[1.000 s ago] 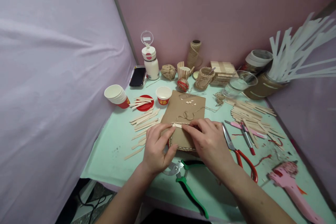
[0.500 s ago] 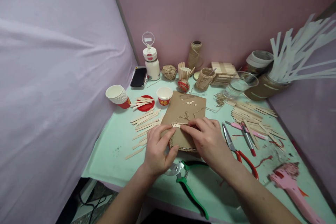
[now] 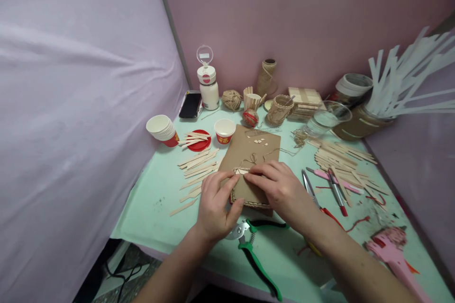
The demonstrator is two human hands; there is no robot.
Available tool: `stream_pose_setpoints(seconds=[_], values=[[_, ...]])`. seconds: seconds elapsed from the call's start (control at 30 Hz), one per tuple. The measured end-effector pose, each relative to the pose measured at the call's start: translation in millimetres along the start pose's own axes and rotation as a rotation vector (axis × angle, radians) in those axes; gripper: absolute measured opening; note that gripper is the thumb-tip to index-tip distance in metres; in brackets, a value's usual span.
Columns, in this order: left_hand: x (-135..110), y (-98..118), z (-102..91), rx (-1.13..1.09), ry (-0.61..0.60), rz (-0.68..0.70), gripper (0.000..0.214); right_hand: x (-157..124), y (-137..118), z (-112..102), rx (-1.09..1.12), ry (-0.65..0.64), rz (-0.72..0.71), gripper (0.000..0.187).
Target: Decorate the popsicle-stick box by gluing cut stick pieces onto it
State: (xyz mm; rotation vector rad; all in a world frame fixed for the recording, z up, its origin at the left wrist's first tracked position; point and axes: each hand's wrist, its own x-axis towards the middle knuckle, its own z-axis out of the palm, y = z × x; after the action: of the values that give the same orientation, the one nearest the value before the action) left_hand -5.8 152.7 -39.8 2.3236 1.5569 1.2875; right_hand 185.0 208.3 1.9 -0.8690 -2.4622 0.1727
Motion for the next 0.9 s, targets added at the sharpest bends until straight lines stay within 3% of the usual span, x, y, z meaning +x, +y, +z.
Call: stream_pose_setpoints(seconds=[0.43, 0.9], values=[[-2, 2, 1.1, -0.036, 0.0, -0.022, 0.037, -1, 11, -3, 0.141, -0.004, -0.096, 0.028], [-3, 2, 2.7, -0.029, 0.02, -0.026, 0.036, 6, 13, -4, 0.111, -0.045, -0.155, 0.027]])
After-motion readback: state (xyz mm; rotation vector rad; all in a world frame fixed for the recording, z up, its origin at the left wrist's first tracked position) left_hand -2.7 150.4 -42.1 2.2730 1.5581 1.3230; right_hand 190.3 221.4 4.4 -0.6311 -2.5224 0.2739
